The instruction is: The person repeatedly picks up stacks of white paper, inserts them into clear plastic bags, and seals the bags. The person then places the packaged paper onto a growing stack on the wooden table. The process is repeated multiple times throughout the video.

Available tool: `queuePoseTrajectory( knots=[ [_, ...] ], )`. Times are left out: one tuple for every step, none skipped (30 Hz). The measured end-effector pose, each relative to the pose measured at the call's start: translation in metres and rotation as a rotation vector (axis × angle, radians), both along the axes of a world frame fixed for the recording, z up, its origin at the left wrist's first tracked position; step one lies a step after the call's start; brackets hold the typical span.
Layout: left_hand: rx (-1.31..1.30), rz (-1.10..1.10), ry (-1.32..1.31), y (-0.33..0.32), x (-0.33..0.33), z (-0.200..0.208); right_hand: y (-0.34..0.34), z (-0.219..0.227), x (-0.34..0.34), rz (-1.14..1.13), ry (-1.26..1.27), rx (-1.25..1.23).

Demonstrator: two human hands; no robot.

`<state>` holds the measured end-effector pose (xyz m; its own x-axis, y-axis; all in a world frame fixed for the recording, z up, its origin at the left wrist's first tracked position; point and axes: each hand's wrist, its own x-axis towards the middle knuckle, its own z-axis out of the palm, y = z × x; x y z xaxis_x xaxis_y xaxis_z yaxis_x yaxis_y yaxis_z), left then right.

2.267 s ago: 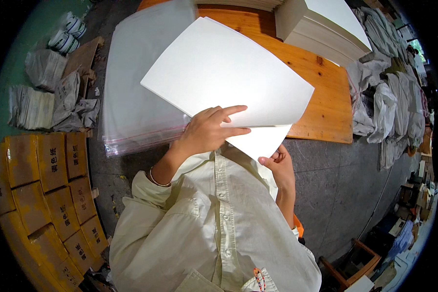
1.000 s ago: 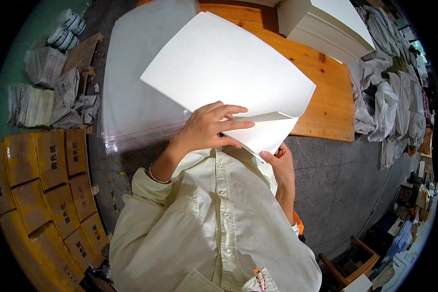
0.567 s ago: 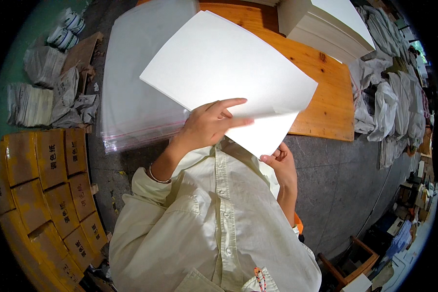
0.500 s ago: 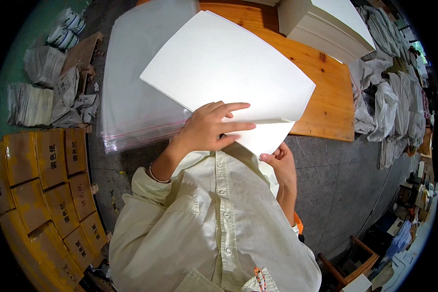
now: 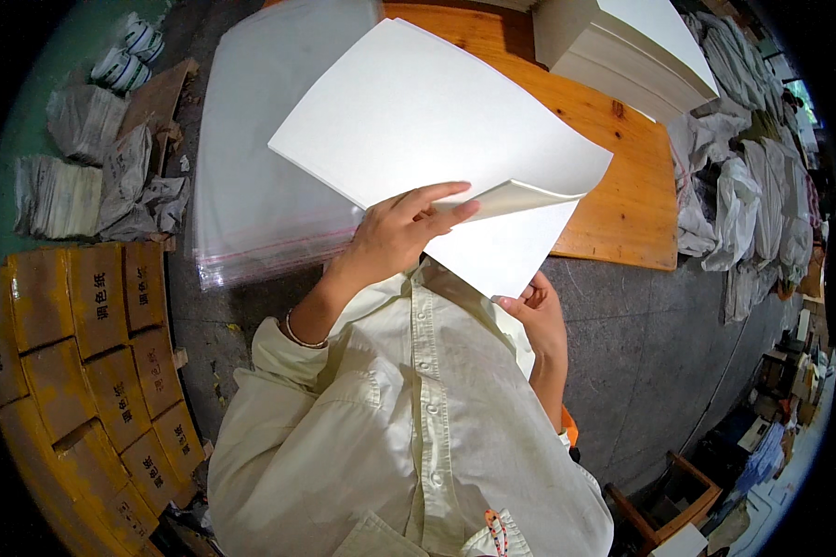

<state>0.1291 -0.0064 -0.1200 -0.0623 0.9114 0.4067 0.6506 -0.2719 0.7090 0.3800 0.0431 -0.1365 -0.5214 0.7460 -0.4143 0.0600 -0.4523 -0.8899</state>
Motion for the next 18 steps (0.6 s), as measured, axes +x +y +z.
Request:
queuePoseTrajectory(
  knots=[
    [-0.036,0.028,-0.048,-0.001,0.001,0.0,-0.002,0.004,-0.002,-0.007,0.006,-0.007],
    [-0.038,-0.011,-0.045,-0.001,0.001,0.0,-0.002,0.007,-0.003,-0.015,0.011,-0.015],
    [-0.039,-0.05,-0.042,-0.001,0.0,0.0,-0.002,0.007,-0.002,-0.014,0.008,-0.023],
    [-0.02,-0.083,0.008,-0.001,-0.001,0.001,-0.002,0.005,-0.001,-0.012,0.005,-0.031],
    [0.002,-0.116,0.056,-0.001,-0.002,0.008,-0.001,0.004,-0.001,-0.01,0.002,-0.039],
    [0.045,-0.144,0.152,-0.002,-0.004,0.017,-0.001,0.004,-0.002,-0.024,0.008,-0.053],
    [0.088,-0.172,0.247,-0.002,-0.005,0.024,-0.001,0.006,-0.005,-0.038,0.014,-0.066],
    [0.078,-0.174,0.253,-0.003,-0.005,0.024,-0.001,0.007,-0.008,-0.049,0.023,-0.079],
    [0.067,-0.176,0.259,-0.004,-0.004,0.024,-0.002,0.009,-0.01,-0.047,0.041,-0.055],
    [0.063,-0.168,0.275,-0.005,-0.004,0.023,-0.003,0.013,-0.012,-0.046,0.06,-0.032],
    [0.067,-0.163,0.291,-0.002,-0.005,0.022,0.0,0.016,-0.014,-0.048,0.079,0.002],
    [0.078,-0.147,0.317,-0.002,-0.005,0.018,0.001,0.018,-0.013,-0.003,0.137,0.018],
    [0.09,-0.131,0.342,-0.004,-0.005,0.015,0.0,0.02,-0.009,0.043,0.194,0.035],
    [0.101,-0.122,0.316,-0.002,-0.006,0.013,0.006,0.024,-0.006,0.084,0.253,0.078],
    [0.108,-0.11,0.281,-0.003,-0.005,0.011,0.013,0.03,0.001,0.125,0.336,0.172],
    [0.154,-0.068,0.25,-0.001,-0.003,0.011,0.031,0.043,0.008,0.108,0.227,0.315],
    [0.145,-0.053,0.224,-0.002,-0.003,0.008,0.05,0.061,0.012,0.087,0.12,0.452],
    [0.13,-0.045,0.202,-0.003,-0.004,0.004,0.067,0.075,0.011,-0.047,0.064,0.546]
  ],
)
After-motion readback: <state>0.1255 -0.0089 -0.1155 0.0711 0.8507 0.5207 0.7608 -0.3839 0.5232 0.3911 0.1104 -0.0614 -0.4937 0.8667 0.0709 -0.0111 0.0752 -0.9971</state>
